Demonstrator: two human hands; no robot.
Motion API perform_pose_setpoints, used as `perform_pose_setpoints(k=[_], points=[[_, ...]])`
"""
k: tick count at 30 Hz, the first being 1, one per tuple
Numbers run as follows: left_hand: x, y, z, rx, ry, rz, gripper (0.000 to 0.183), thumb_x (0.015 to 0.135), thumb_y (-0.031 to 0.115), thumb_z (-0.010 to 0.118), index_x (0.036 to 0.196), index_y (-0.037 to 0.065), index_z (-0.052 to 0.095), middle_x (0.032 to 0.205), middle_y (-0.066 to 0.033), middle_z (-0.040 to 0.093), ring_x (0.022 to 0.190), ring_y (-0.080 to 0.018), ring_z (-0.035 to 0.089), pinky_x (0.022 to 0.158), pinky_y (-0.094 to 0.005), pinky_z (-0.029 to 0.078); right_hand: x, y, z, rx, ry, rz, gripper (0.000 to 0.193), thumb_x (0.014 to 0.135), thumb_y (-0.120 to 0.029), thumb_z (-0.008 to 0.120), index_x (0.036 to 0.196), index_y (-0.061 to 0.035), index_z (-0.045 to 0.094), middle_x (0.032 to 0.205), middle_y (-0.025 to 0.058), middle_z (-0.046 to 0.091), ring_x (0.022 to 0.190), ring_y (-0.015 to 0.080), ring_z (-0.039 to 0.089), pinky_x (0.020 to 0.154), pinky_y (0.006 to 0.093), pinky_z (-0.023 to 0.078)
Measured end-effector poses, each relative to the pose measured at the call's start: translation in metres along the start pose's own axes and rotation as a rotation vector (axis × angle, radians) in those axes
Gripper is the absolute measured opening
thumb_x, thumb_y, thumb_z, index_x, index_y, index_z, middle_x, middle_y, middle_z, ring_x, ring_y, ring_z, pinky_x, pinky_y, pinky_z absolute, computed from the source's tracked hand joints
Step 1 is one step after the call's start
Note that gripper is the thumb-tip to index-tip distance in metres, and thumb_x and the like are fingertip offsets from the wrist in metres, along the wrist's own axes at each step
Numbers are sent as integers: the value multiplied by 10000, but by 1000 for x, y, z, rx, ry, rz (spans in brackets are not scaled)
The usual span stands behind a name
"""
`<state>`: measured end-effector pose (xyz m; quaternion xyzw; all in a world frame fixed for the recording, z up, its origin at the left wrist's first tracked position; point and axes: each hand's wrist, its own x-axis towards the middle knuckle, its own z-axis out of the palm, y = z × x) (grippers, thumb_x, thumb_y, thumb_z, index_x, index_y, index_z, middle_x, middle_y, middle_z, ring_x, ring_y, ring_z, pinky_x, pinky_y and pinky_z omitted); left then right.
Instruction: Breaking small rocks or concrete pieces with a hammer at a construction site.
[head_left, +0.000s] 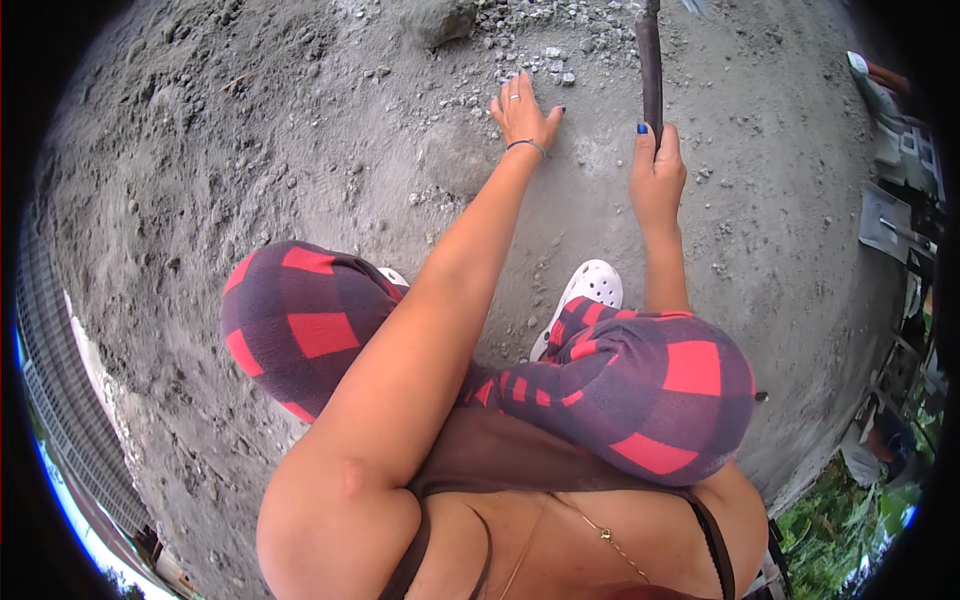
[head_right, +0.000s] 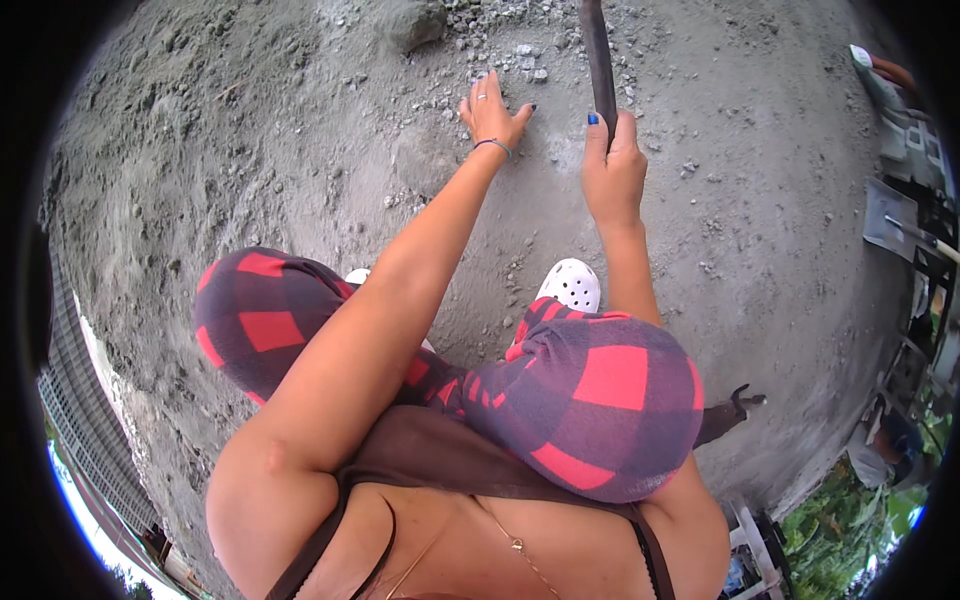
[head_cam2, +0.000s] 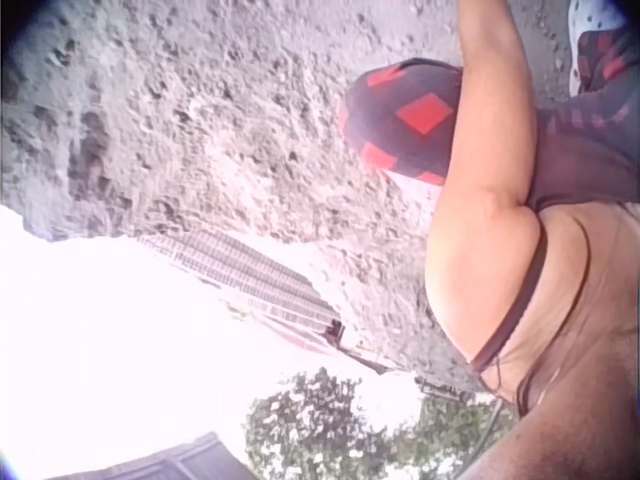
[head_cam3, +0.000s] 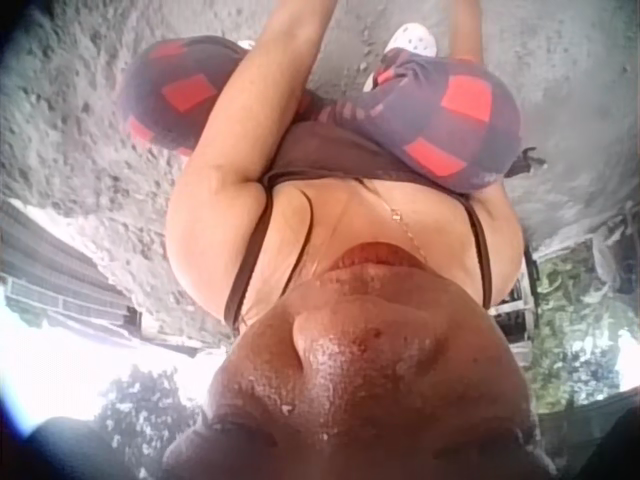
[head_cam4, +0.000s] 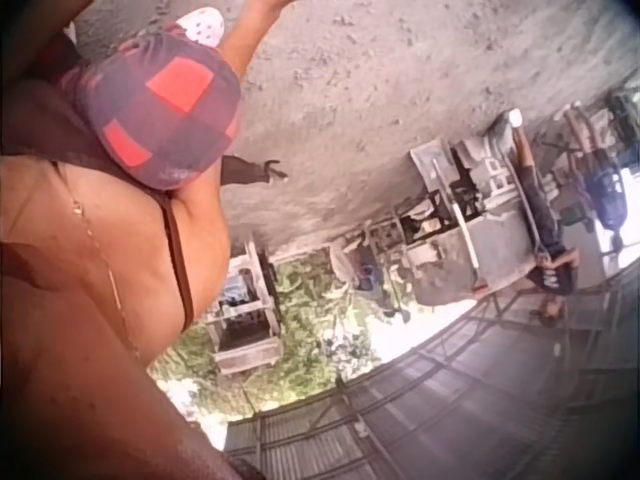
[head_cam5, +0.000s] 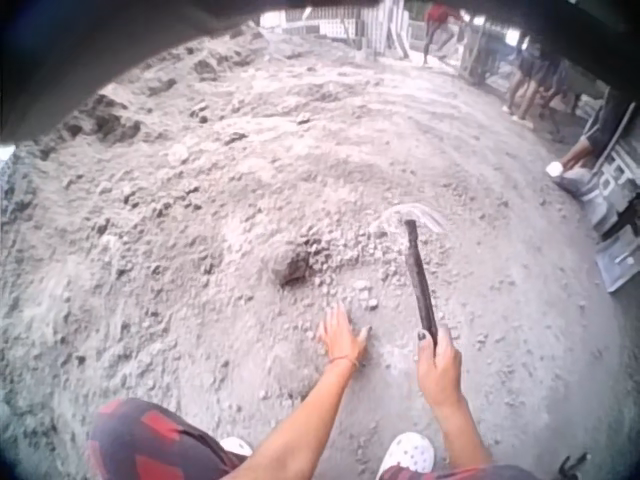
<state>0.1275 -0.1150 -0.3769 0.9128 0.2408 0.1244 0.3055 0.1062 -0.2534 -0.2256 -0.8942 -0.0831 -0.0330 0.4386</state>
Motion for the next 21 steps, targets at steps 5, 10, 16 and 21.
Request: perform_pose_setpoints(k=[5, 10, 16, 21], points=[[0, 9, 2, -26, 3, 6, 767, 613, 321, 662, 1211, 20, 286, 1218, -157, 356, 1184, -276, 247, 960, -417, 116, -32, 77, 32, -372, -151, 156, 240, 822, -255, 430, 854, -21, 468, 637, 209, 546, 620, 378, 537, 545, 426, 398], [-7, -2, 2, -5, 4, 16, 762, 613, 317, 661, 1213, 30, 289, 1222, -157, 349, 1183, -273, 249, 961, -419, 114, -27, 78, 32, -168, -192, 187, 245, 812, -264, 448, 827, -22, 487, 648, 200, 552, 621, 381, 534, 551, 422, 399], [-3, 0, 1, 5, 12, 8, 749, 619, 311, 654, 1213, 35, 290, 1225, -153, 350, 1187, -269, 250, 967, -412, 111, -1, 16, 9, 12, 10, 25, 240, 826, -258, 458, 805, -21, 492, 515, 55, 447, 469, 126, 423, 457, 283, 345], [-2, 2, 0, -17, -4, -3, 751, 619, 307, 653, 1215, 34, 288, 1231, -153, 346, 1189, -270, 246, 968, -411, 112, -2, 37, 27, -160, -76, 63, 221, 821, -255, 426, 871, -40, 427, 643, 216, 547, 598, 386, 539, 519, 458, 394]])
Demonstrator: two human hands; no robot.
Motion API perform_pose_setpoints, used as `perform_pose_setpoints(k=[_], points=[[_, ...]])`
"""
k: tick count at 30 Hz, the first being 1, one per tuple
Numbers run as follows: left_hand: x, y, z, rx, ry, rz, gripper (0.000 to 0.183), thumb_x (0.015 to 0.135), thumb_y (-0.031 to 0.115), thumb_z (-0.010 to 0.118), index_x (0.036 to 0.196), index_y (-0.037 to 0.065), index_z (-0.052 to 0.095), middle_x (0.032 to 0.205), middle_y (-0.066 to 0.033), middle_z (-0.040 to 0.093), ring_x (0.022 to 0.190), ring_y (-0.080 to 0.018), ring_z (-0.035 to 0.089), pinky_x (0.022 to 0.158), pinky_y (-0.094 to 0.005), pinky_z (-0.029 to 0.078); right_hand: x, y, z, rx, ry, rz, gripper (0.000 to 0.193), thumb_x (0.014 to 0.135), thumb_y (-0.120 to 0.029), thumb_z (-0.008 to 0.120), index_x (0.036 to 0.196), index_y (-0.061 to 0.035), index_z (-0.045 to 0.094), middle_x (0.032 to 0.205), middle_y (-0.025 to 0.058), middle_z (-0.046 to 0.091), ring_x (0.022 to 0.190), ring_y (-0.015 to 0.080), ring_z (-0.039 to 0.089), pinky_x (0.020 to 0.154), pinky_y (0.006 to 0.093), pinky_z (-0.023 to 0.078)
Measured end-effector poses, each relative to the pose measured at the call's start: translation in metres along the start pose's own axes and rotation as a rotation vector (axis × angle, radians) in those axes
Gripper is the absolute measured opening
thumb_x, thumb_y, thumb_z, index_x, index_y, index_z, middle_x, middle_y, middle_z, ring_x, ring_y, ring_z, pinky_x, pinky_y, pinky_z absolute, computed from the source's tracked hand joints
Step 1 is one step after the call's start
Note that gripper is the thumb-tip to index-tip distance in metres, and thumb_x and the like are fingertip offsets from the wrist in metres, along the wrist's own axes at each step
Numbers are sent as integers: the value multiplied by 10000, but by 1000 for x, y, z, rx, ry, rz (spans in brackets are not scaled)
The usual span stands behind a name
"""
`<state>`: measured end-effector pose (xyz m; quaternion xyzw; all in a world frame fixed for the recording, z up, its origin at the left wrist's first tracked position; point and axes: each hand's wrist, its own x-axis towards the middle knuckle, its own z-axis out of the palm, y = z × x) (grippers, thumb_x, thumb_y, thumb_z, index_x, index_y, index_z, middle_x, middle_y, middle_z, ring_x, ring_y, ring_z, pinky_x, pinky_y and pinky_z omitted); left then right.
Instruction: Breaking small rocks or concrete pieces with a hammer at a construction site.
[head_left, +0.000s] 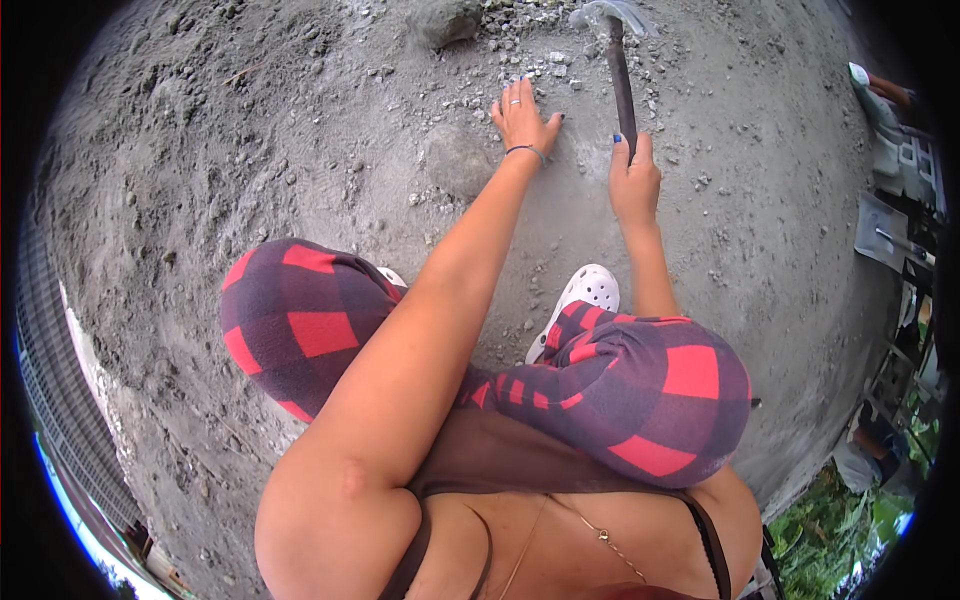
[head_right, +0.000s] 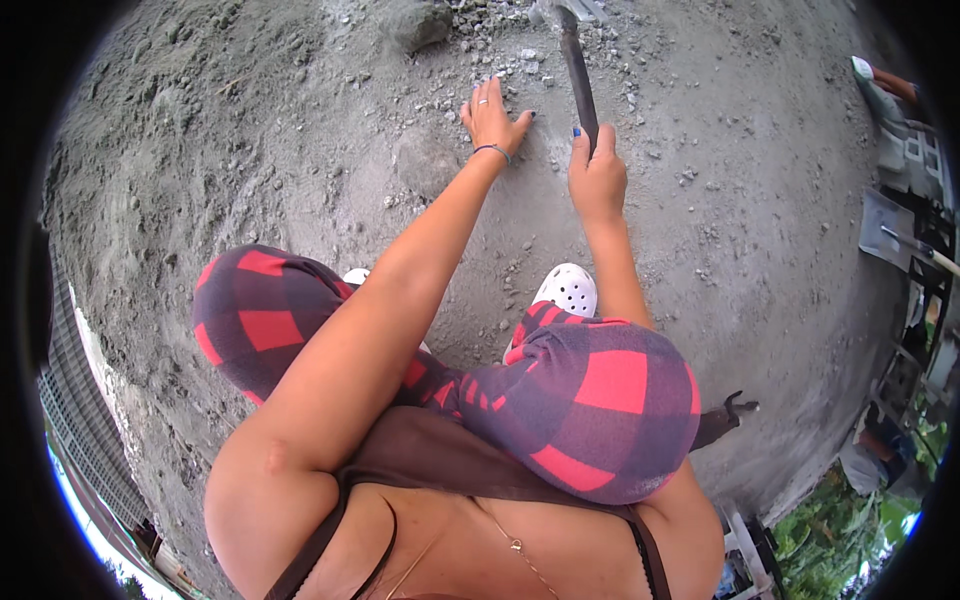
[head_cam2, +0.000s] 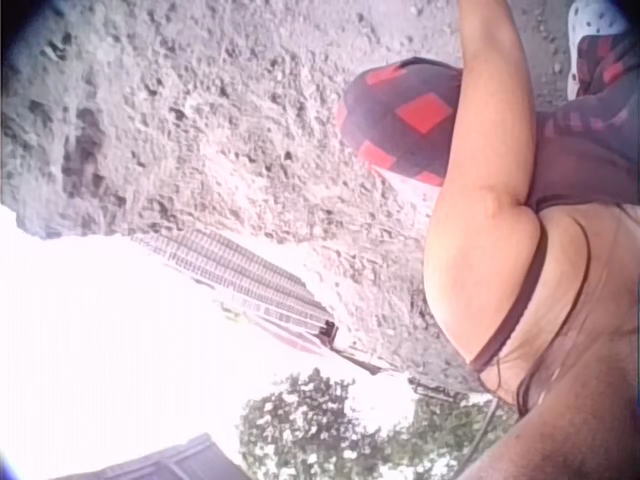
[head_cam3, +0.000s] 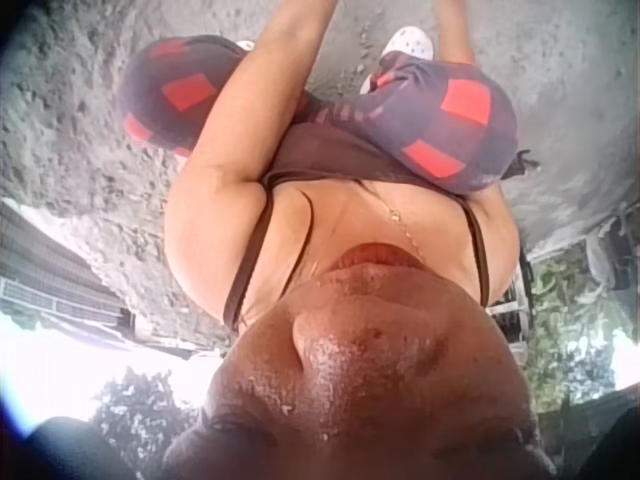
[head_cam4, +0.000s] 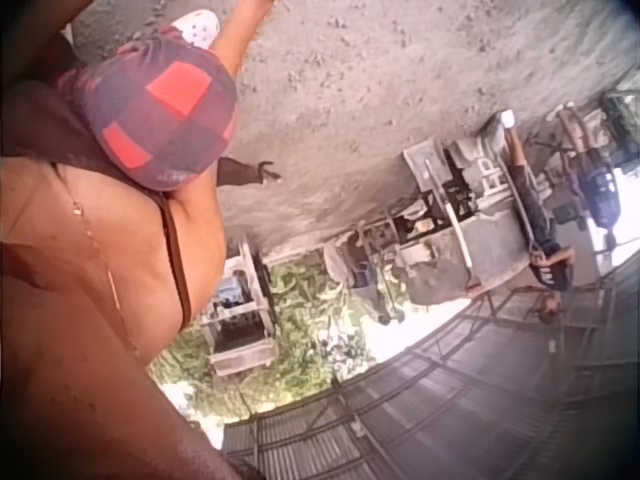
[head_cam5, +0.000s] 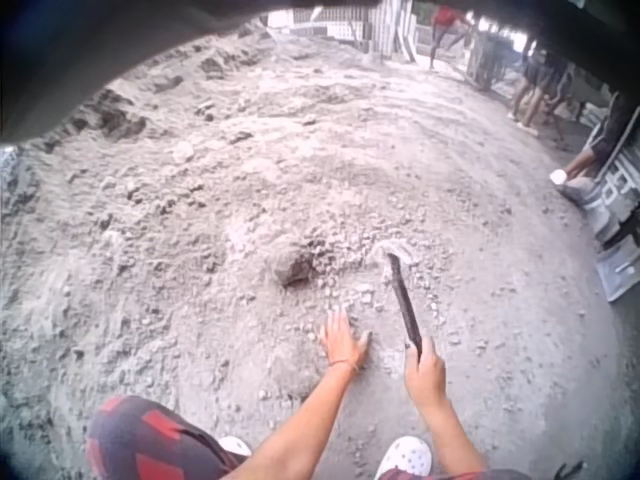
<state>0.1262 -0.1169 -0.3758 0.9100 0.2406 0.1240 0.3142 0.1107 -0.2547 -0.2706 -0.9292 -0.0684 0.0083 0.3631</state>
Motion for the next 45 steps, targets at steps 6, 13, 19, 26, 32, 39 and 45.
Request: perform_pose_setpoints(k=[6, 13, 19, 26, 32, 39, 45], points=[[-1, 1, 2, -1, -16, 18, 751, 622, 316, 651, 1215, 33, 288, 1237, -153, 338, 1190, -270, 244, 966, -421, 112, 3, 36, 26, -131, -117, 47, 264, 796, -280, 463, 866, -26, 475, 685, 211, 560, 658, 386, 541, 577, 449, 405], [1, -4, -1, 4, -4, -12, 749, 625, 321, 651, 1213, 33, 287, 1240, -149, 333, 1195, -267, 234, 964, -420, 115, 20, -32, -28, 117, -10, -4, 268, 817, -275, 456, 793, -11, 492, 636, 166, 549, 593, 317, 546, 520, 365, 401], [2, 2, 1, 3, 7, 15, 752, 623, 320, 654, 1213, 31, 287, 1232, -153, 343, 1190, -272, 242, 966, -417, 115, 43, -29, 0, 135, 38, -80, 250, 828, -264, 433, 834, -15, 456, 640, 187, 545, 613, 346, 547, 526, 387, 403], [5, 2, 2, 6, 0, -10, 757, 617, 321, 656, 1214, 34, 289, 1225, -160, 350, 1182, -273, 256, 966, -422, 125, 43, 30, 33, -143, -153, 30, 326, 801, -312, 428, 868, 2, 485, 750, 237, 560, 708, 398, 538, 630, 456, 405], [7, -9, -3, 13, 46, 0, 756, 619, 317, 654, 1213, 28, 286, 1224, -155, 353, 1172, -271, 271, 966, -421, 116, 52, -25, -13, 62, -76, 26, 273, 811, -268, 441, 844, -4, 503, 643, 198, 554, 651, 364, 547, 571, 415, 412], [5, 6, 1, -2, 13, 12, 755, 618, 318, 657, 1211, 29, 290, 1229, -151, 345, 1181, -272, 251, 962, -422, 118, 72, 13, 18, -56, 63, -61, 259, 809, -277, 438, 872, -26, 454, 651, 213, 551, 656, 368, 545, 556, 428, 412], [2, -5, -3, 6, 29, 8, 753, 616, 321, 660, 1208, 33, 294, 1225, -153, 349, 1177, -277, 260, 961, -426, 116, 54, 43, 24, -97, -77, 88, 299, 782, -299, 462, 816, -6, 513, 690, 207, 563, 673, 370, 545, 588, 426, 408]])
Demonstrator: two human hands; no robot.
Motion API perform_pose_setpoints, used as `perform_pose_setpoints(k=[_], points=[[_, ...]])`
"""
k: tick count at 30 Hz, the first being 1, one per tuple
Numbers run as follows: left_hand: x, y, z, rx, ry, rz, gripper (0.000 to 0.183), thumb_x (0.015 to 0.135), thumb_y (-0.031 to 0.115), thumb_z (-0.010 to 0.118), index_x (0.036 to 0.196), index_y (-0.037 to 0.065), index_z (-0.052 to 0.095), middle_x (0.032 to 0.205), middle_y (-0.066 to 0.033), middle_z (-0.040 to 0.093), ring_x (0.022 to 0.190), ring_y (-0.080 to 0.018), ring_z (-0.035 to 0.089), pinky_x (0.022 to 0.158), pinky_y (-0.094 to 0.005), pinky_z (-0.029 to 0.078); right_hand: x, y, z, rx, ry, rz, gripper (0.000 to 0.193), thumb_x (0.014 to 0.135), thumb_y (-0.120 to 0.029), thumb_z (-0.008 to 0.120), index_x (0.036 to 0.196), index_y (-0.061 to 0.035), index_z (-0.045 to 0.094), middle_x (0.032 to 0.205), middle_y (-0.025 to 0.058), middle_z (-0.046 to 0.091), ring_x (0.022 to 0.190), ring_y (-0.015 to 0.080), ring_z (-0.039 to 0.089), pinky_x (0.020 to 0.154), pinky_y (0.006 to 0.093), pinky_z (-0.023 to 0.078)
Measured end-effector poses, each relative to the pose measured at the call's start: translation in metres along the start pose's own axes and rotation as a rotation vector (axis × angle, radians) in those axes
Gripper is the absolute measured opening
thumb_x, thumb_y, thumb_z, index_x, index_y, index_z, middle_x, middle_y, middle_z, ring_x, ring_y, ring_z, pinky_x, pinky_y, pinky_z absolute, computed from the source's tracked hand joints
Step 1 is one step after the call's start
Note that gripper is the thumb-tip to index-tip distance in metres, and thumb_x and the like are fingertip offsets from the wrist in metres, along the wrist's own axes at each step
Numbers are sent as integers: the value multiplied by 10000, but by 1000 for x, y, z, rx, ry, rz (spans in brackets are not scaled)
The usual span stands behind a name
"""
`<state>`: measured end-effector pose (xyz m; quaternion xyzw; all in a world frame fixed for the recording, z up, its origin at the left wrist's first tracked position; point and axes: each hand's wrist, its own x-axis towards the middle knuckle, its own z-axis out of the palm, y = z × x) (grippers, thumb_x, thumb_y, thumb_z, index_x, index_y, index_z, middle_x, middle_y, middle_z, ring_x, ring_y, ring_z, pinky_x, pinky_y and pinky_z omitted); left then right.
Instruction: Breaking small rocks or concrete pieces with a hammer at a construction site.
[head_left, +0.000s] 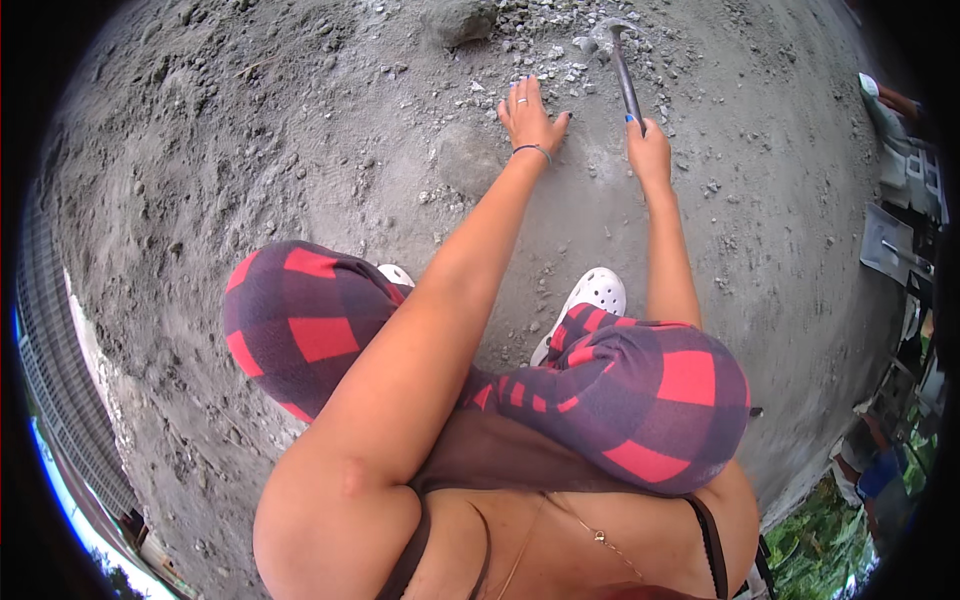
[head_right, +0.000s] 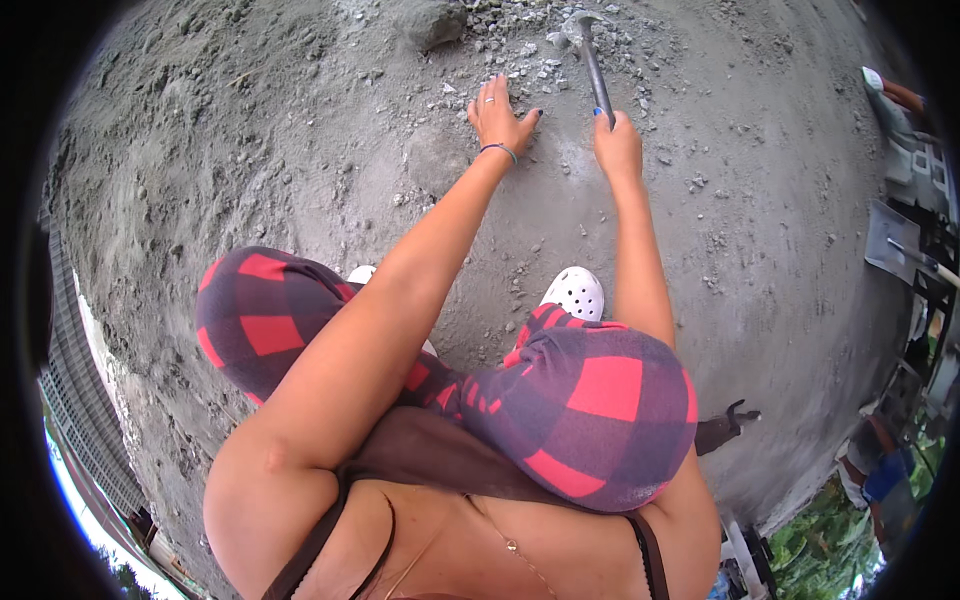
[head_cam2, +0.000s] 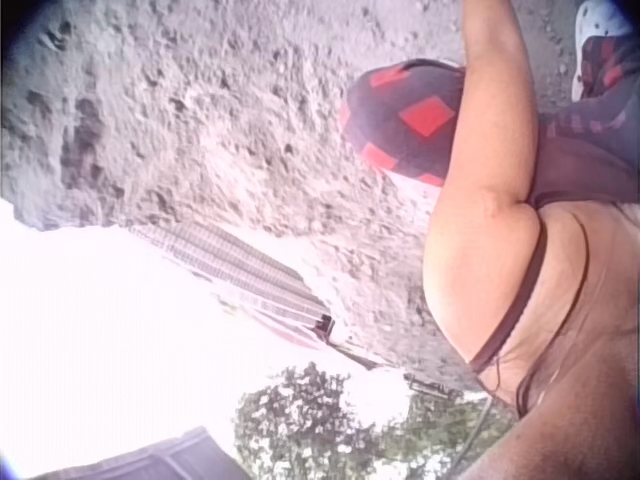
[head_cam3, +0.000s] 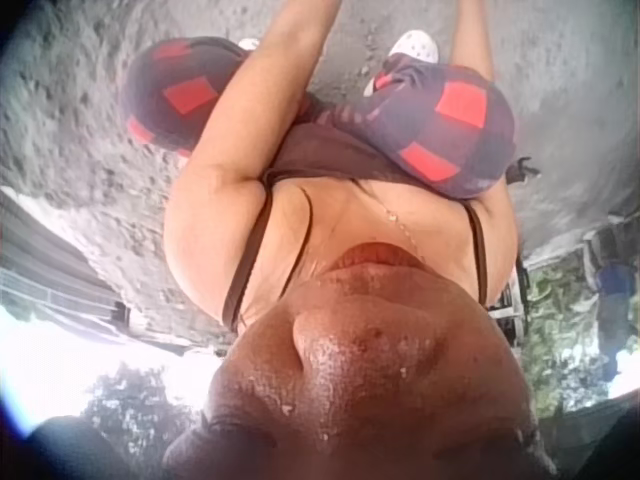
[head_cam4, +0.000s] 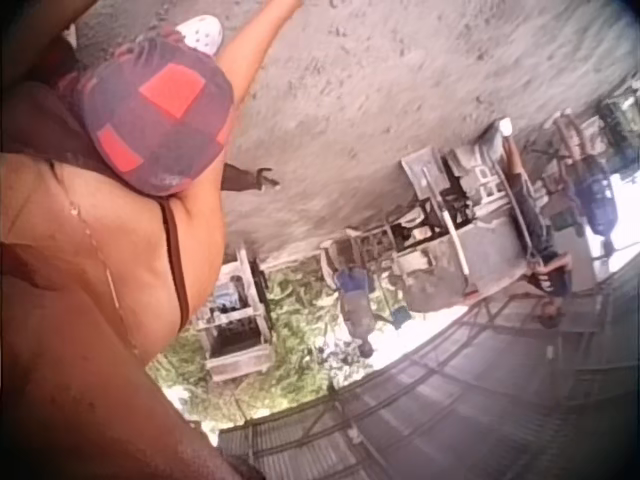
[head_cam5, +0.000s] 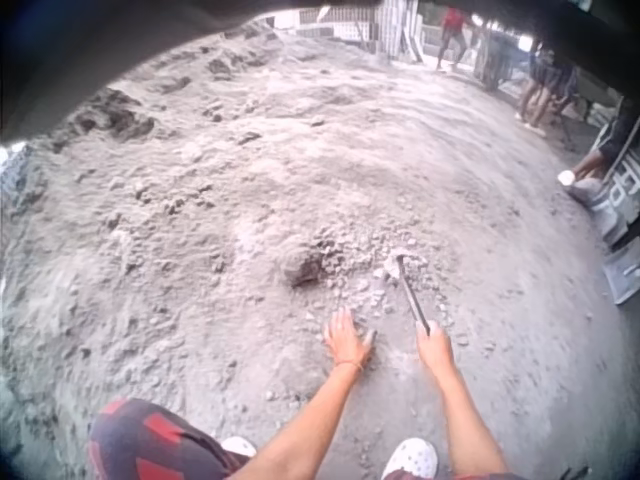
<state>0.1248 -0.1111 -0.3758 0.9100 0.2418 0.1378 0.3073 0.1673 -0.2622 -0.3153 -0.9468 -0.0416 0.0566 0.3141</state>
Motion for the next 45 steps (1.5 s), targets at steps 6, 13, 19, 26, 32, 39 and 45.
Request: perform_pose_setpoints(k=[6, 13, 19, 26, 32, 39, 45], points=[[2, 0, 3, 5, 7, 11, 747, 616, 317, 659, 1205, 33, 297, 1227, -159, 344, 1178, -281, 254, 961, -424, 117, 1, -35, -44, 251, 99, -47, 275, 803, -289, 466, 823, -22, 526, 597, 139, 534, 571, 273, 534, 534, 347, 398], [0, 7, 5, -10, -23, 0, 747, 611, 311, 662, 1201, 30, 302, 1230, -157, 343, 1180, -284, 253, 960, -424, 128, 14, -50, -21, 103, 111, -139, 264, 814, -294, 428, 870, -36, 445, 647, 201, 551, 651, 373, 537, 561, 431, 401], [6, 4, -1, -19, 14, 0, 745, 608, 306, 666, 1200, 29, 308, 1221, -155, 358, 1181, -287, 257, 961, -424, 131, 8, -4, 11, 73, -120, 26, 313, 768, -326, 479, 845, -25, 521, 704, 203, 561, 672, 356, 549, 601, 402, 414], [-7, 1, -2, 0, -77, -24, 765, 641, 307, 639, 1230, 19, 245, 1254, -143, 305, 1194, -271, 226, 974, -426, 108, -6, -45, -44, 272, -31, 4, 290, 790, -311, 480, 815, -25, 523, 636, 133, 550, 605, 267, 547, 554, 339, 403], [0, 10, 0, -34, -70, -28, 766, 634, 299, 646, 1228, 22, 250, 1261, -140, 295, 1193, -278, 224, 971, -432, 108, 12, -51, -36, 88, 128, -134, 259, 811, -291, 444, 855, -38, 476, 663, 173, 561, 643, 330, 553, 557, 394, 411], [-1, 4, 0, -29, -32, -31, 755, 620, 314, 651, 1214, 22, 287, 1239, -154, 330, 1190, -275, 239, 970, -422, 110, -8, 6, 4, 44, -37, 57, 292, 791, -299, 457, 833, -17, 525, 684, 203, 554, 670, 368, 541, 598, 415, 405], [0, 1, 2, -31, -3, -6, 749, 620, 319, 652, 1208, 21, 299, 1252, -152, 318, 1191, -277, 236, 969, -422, 111, -12, -25, -42, 160, 92, 5, 299, 794, -305, 467, 824, -13, 525, 657, 165, 550, 621, 317, 539, 570, 378, 402]])
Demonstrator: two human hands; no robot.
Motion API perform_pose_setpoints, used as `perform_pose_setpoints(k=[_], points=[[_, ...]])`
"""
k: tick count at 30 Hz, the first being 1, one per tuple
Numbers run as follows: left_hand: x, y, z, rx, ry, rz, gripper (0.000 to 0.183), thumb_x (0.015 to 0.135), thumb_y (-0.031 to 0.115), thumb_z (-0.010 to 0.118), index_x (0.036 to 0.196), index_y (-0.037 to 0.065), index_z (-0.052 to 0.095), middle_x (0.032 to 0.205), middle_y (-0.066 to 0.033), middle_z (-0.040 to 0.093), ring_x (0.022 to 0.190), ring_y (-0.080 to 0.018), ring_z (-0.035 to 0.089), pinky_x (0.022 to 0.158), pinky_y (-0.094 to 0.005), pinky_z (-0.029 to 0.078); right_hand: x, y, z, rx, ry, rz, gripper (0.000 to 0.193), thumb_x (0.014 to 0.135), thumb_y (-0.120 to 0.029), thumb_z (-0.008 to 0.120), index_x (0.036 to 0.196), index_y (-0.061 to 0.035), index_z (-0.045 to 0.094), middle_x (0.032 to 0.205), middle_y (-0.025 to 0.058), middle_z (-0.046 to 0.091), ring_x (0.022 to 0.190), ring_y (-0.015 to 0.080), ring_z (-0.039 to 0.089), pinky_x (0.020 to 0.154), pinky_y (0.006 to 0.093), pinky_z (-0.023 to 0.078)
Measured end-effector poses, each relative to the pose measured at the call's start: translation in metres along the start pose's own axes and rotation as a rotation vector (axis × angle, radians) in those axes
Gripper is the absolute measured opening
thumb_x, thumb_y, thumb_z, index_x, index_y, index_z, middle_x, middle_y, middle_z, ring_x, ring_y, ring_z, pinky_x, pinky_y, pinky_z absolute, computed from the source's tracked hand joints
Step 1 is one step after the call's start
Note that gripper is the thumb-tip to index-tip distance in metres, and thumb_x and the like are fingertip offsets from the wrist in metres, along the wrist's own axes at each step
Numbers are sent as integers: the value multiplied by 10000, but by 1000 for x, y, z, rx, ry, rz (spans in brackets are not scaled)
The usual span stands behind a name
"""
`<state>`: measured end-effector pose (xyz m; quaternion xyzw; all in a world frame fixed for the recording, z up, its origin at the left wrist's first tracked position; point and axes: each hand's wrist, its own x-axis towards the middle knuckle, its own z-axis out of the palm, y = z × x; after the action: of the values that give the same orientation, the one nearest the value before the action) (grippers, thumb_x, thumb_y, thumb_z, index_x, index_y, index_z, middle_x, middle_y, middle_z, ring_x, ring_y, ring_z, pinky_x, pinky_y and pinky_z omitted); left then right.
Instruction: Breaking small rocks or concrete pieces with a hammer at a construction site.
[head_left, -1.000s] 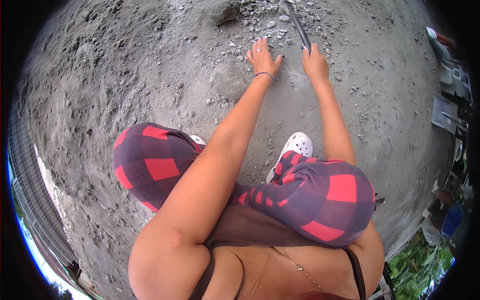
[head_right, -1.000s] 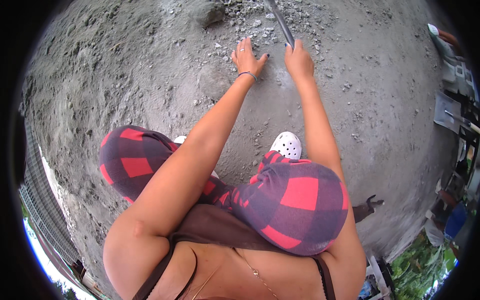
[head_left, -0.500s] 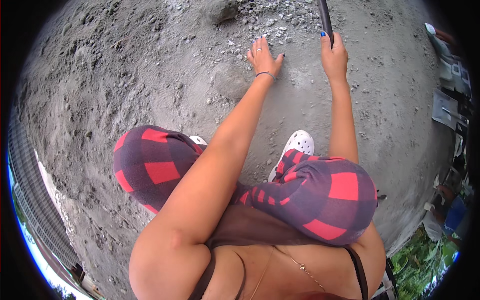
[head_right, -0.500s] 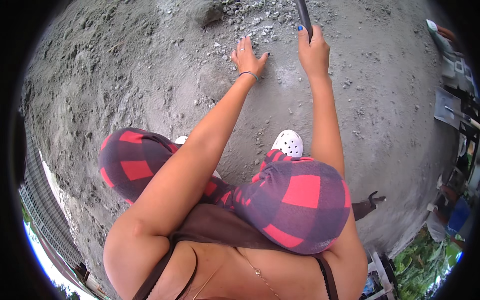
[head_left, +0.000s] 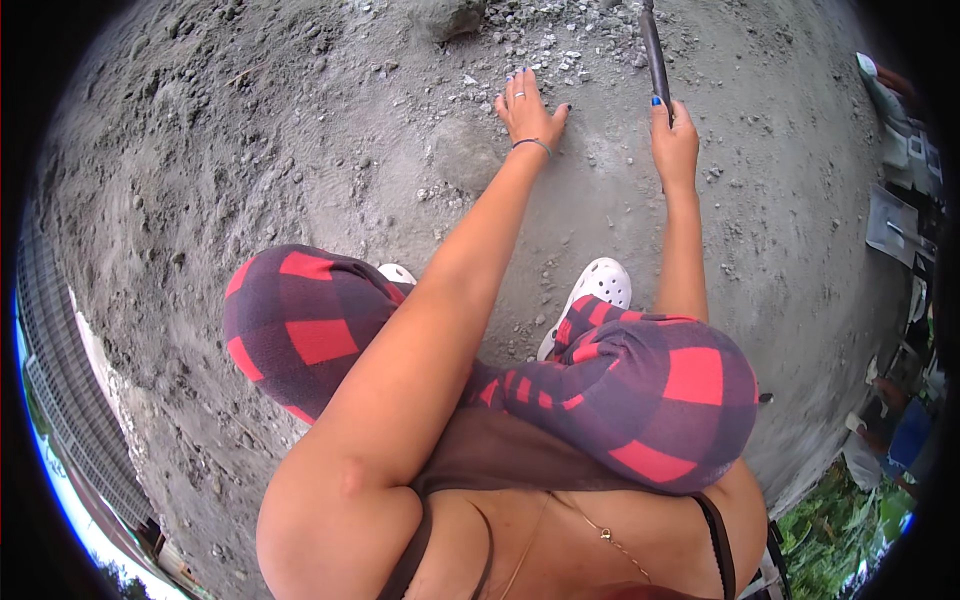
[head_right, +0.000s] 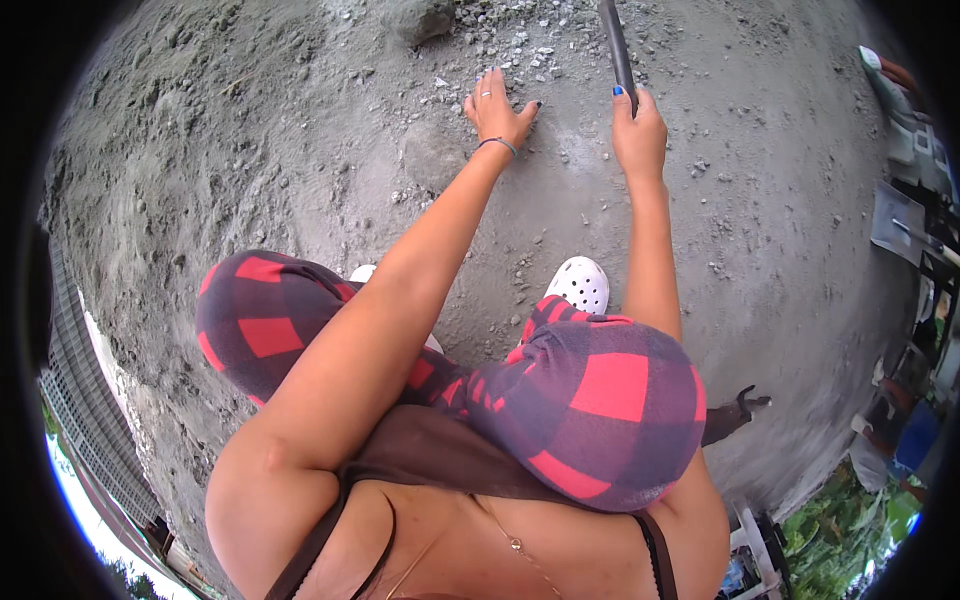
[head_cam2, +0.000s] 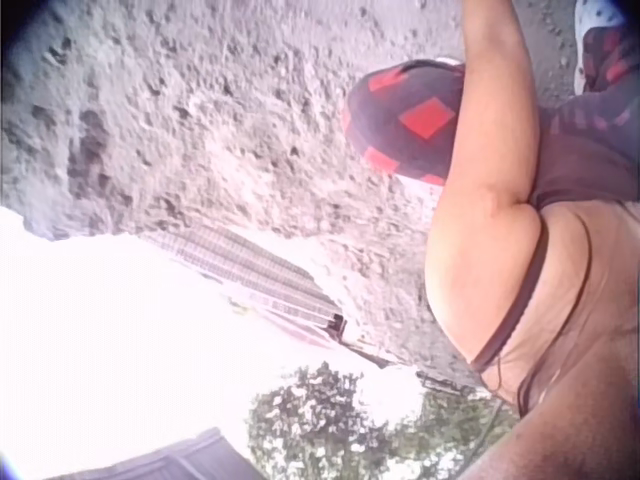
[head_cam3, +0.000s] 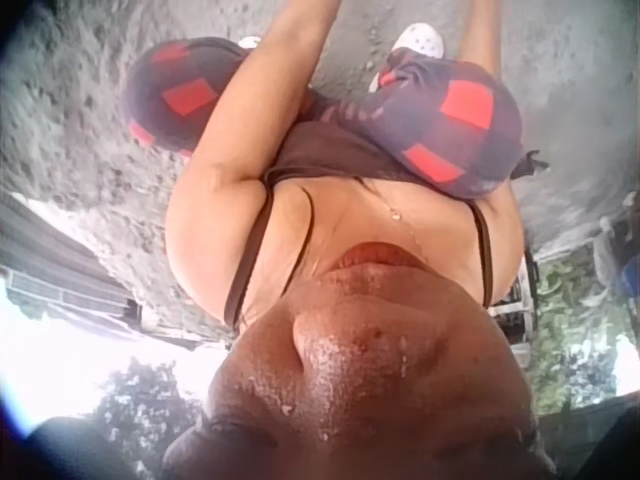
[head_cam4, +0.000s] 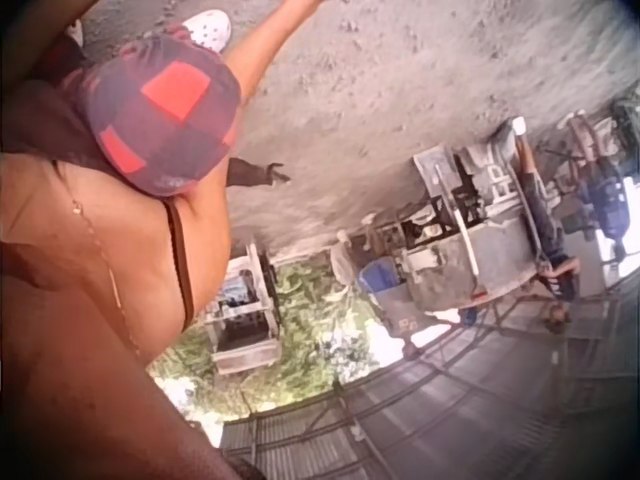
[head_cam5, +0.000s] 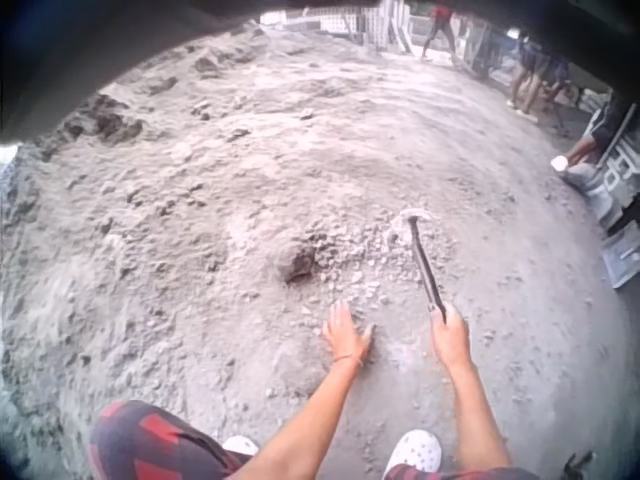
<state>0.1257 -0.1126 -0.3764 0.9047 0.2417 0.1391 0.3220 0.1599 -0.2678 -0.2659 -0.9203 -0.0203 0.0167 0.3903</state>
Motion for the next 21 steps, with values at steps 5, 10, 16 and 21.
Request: perform_pose_setpoints(k=[5, 10, 16, 21], points=[[2, 1, -1, 25, -17, -22, 749, 622, 320, 652, 1211, 24, 296, 1255, -154, 315, 1191, -278, 236, 969, -419, 109, -15, -2, -8, -23, 149, 17, 303, 804, -310, 452, 829, -12, 503, 662, 159, 554, 618, 324, 537, 569, 388, 400], [1, 12, 3, 2, -5, 13, 753, 624, 323, 652, 1213, 24, 290, 1249, -158, 320, 1188, -281, 241, 965, -420, 112, -23, 72, 15, -229, 92, 104, 309, 803, -300, 443, 796, 1, 508, 692, 174, 562, 649, 340, 536, 586, 385, 404], [0, 8, 2, 15, 0, 34, 749, 625, 313, 657, 1210, 23, 289, 1244, -160, 325, 1184, -282, 246, 963, -421, 116, -23, 60, -3, -24, 41, 128, 316, 797, -304, 461, 763, 6, 514, 638, 151, 542, 592, 272, 525, 561, 346, 397], [1, -1, 1, 30, 2, 9, 748, 626, 313, 655, 1209, 22, 289, 1243, -158, 325, 1184, -278, 248, 963, -419, 117, -22, 15, -32, 75, 189, 26, 286, 810, -299, 459, 763, -18, 496, 551, 103, 491, 487, 203, 468, 496, 332, 371]])
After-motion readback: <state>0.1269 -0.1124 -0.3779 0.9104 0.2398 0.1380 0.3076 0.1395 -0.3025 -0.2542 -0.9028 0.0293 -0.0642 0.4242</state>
